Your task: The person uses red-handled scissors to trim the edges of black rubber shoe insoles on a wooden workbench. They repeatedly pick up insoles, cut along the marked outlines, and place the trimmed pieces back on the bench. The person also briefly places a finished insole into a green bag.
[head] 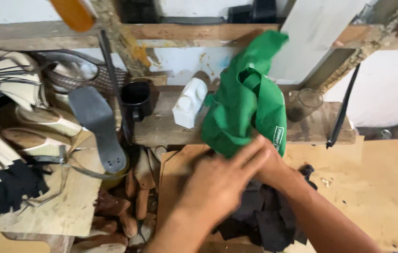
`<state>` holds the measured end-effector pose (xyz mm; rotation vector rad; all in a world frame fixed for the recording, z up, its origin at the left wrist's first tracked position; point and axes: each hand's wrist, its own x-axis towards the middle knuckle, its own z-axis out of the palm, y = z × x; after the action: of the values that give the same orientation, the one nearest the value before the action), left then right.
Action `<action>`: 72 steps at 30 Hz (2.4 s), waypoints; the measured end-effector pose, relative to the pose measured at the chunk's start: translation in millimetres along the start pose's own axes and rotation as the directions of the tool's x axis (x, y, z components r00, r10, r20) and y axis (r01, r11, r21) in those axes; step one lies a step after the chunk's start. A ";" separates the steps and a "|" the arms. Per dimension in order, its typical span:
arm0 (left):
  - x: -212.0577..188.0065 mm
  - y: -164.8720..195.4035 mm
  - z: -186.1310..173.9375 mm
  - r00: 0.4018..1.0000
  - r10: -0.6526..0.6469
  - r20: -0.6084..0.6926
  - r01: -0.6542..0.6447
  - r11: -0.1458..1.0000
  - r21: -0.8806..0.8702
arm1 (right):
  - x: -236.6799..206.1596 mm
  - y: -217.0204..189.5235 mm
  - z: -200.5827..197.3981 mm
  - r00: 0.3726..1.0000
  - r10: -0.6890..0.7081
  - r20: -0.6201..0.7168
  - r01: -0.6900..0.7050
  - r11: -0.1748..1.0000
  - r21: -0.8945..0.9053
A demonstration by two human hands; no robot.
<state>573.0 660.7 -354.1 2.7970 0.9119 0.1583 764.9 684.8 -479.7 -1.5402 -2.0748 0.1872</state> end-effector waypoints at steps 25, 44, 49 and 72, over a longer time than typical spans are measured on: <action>-18.6 -42.5 5.1 0.971 -0.130 -0.201 0.188 0.934 0.304 | 153.8 -33.0 -114.7 0.913 0.248 0.323 -0.110 0.914 -0.390; -58.3 -50.3 -2.1 0.966 -0.185 -0.182 0.223 0.950 0.217 | 166.4 -86.6 -95.5 0.607 0.089 0.790 0.170 0.956 -0.238; -74.1 -53.5 -8.9 0.961 -0.237 -0.142 0.266 0.935 0.236 | 169.2 -98.8 -96.0 0.699 -0.173 0.694 0.363 0.922 -0.137; -352.8 -96.4 -41.5 0.736 -0.593 -0.327 0.620 0.784 -0.027 | 52.4 -191.7 58.9 0.938 -0.176 0.299 0.159 0.984 0.079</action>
<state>227.4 534.2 -349.0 2.4044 1.9011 0.4875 563.4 680.6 -431.3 -1.3619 -2.4067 0.4389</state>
